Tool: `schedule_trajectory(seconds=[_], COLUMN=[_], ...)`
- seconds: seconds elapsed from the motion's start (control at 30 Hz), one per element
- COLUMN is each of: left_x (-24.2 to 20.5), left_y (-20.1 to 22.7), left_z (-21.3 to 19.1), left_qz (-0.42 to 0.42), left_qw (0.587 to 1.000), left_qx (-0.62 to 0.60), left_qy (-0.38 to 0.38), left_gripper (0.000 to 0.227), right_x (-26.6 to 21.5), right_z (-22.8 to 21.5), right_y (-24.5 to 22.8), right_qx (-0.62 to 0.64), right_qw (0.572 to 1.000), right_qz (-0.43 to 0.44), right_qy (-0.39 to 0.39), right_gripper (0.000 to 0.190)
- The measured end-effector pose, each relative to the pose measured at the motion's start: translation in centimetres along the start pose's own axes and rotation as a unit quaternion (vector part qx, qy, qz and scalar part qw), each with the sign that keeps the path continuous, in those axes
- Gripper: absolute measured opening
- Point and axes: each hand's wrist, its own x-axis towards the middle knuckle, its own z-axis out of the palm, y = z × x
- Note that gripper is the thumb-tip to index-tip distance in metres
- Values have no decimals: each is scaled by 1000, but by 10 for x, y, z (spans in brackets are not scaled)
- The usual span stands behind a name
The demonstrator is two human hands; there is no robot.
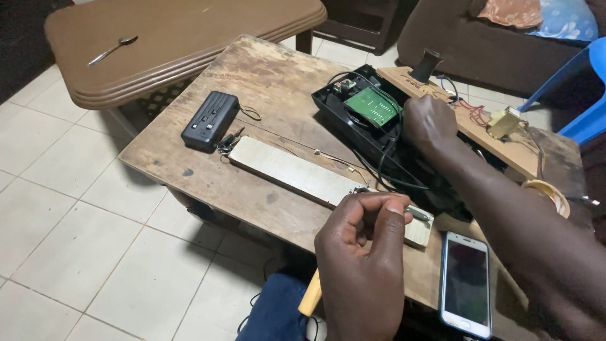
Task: Inspecting and examining a green circuit board and small electronic components on a wooden workbench.
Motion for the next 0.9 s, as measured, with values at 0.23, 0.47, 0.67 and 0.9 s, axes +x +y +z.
schedule_trajectory(seconds=[0.23,0.47,0.67,0.9], left_x=[4,4,6,3], left_y=[-5,-8,-16,-30], left_z=[-1,4,7,22], left_qz=[26,17,41,46], left_qw=[1000,1000,999,996], left_qx=[4,-11,12,67], left_qy=[1,-16,-8,-25], left_gripper=[19,20,19,20], right_x=[-29,-63,-136,-258], right_z=[-17,-30,-64,-40], right_y=[23,62,130,258], right_qx=[-53,5,133,537], right_qw=[983,969,890,809], right_qz=[-152,-196,-296,-1], right_qy=[90,150,319,237], right_gripper=[14,24,13,21])
